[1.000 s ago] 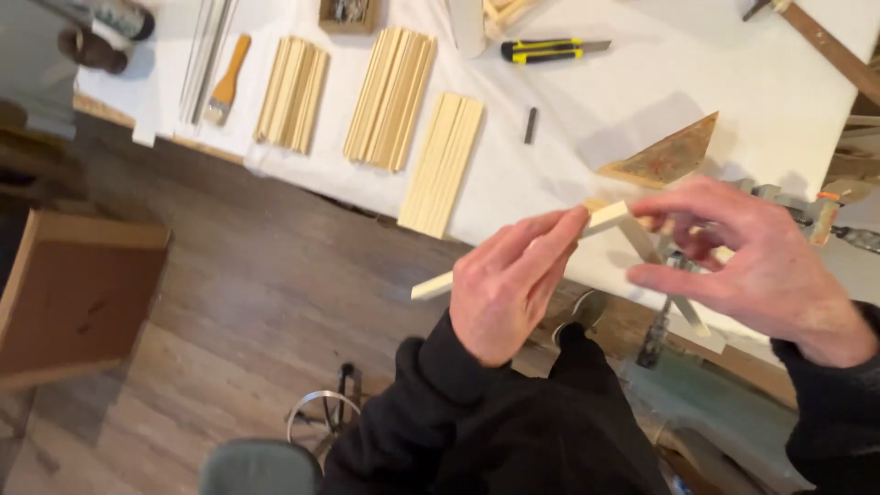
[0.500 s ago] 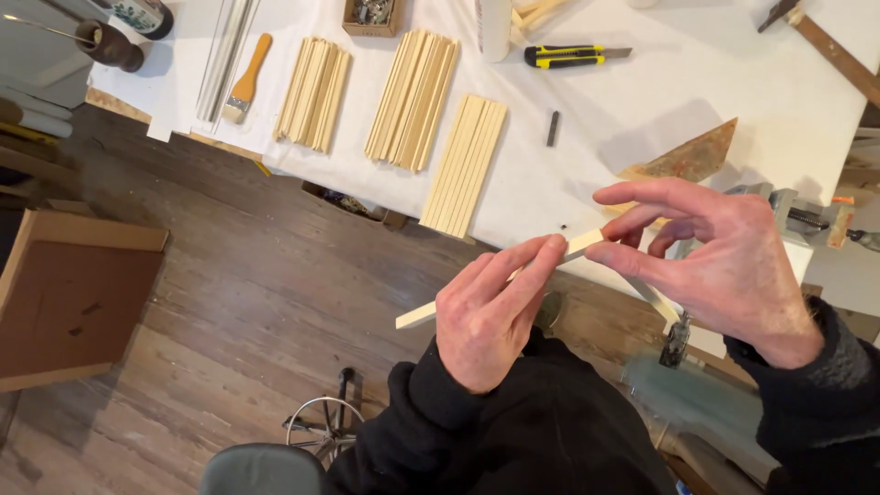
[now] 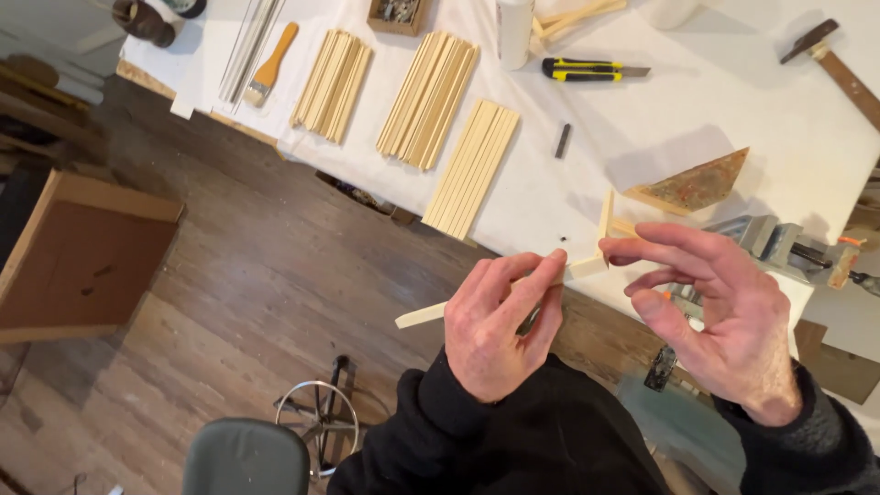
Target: The person clamps mitred wood frame pieces in a corner vise, tightens the clamp, hammers the joint, trims a piece with a utility knife, applies wood glue from a bottle to a frame corner, and presses the glued pieces together in the clamp.
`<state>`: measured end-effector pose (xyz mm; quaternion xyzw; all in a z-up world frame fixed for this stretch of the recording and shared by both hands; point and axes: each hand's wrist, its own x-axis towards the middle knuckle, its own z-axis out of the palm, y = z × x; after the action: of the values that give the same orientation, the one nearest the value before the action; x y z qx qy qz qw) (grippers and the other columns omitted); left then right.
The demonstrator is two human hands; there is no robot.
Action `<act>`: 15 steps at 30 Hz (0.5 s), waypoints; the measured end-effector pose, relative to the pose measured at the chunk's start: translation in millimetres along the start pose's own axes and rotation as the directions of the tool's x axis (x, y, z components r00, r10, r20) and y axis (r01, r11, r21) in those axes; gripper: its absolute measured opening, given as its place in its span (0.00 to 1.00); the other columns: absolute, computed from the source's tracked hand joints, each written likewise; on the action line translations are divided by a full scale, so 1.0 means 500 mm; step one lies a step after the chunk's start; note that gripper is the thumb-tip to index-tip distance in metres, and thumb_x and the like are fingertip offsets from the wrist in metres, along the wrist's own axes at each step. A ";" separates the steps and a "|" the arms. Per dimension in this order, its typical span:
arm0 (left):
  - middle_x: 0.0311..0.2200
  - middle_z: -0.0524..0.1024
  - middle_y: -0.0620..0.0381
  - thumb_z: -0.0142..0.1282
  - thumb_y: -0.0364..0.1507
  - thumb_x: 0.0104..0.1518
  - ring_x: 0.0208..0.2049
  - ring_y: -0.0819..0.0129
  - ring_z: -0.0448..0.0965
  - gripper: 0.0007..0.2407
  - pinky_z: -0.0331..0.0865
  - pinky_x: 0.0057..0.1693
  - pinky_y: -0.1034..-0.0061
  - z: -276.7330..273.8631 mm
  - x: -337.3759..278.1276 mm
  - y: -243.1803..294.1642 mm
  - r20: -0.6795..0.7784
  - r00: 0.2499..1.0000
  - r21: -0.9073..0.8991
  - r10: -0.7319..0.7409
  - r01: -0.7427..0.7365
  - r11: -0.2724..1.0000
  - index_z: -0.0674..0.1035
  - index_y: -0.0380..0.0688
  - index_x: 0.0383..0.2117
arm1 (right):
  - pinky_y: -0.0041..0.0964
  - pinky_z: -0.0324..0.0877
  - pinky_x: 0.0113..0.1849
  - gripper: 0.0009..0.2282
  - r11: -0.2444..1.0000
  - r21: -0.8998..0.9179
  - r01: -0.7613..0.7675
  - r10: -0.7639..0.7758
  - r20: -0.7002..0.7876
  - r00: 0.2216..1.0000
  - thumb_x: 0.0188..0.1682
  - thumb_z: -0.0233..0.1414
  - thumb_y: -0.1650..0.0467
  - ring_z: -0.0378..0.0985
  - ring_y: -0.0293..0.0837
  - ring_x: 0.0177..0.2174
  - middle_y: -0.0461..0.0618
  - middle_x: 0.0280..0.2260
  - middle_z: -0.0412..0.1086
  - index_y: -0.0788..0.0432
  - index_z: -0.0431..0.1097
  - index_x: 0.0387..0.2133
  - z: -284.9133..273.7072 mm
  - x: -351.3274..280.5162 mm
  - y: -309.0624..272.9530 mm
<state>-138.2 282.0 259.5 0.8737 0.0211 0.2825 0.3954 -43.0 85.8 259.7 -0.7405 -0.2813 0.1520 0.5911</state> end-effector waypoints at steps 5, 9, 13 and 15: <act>0.40 0.78 0.57 0.66 0.18 0.55 0.36 0.63 0.78 0.17 0.74 0.43 0.73 0.019 -0.010 -0.002 -0.034 0.998 0.028 -0.049 0.050 0.998 0.80 0.42 0.51 | 0.35 0.76 0.47 0.29 0.965 -0.155 0.210 -0.199 0.085 0.976 0.43 0.61 0.70 0.76 0.45 0.52 0.56 0.52 0.70 0.63 0.60 0.59 -0.006 0.024 0.009; 0.40 0.78 0.57 0.66 0.18 0.55 0.36 0.63 0.78 0.16 0.74 0.43 0.73 0.023 -0.020 0.008 -0.036 0.997 0.037 -0.066 0.068 0.997 0.80 0.40 0.51 | 0.38 0.73 0.43 0.34 0.733 -0.506 0.453 -0.345 0.298 0.890 0.33 0.69 0.65 0.73 0.45 0.50 0.49 0.50 0.72 0.59 0.68 0.56 -0.022 0.037 0.021; 0.39 0.78 0.57 0.66 0.18 0.55 0.36 0.63 0.78 0.15 0.74 0.42 0.72 0.029 -0.033 0.004 -0.057 0.993 0.067 -0.100 0.103 0.992 0.81 0.40 0.50 | 0.41 0.71 0.43 0.34 0.613 -0.490 0.620 -0.478 0.395 0.785 0.35 0.69 0.63 0.72 0.45 0.50 0.47 0.51 0.73 0.62 0.67 0.55 -0.043 0.029 0.049; 0.40 0.79 0.57 0.65 0.19 0.56 0.39 0.63 0.79 0.14 0.74 0.45 0.72 0.033 -0.047 -0.013 -0.103 0.989 0.075 -0.105 0.113 0.991 0.81 0.40 0.49 | 0.39 0.73 0.45 0.29 0.666 -0.434 0.607 -0.503 0.339 0.795 0.39 0.67 0.62 0.73 0.41 0.51 0.47 0.49 0.74 0.59 0.68 0.53 -0.058 0.007 0.090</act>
<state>-148.2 269.2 235.0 0.8714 0.0999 0.3024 0.3730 -13.3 58.3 224.2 -0.7319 -0.5793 -0.0482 0.3555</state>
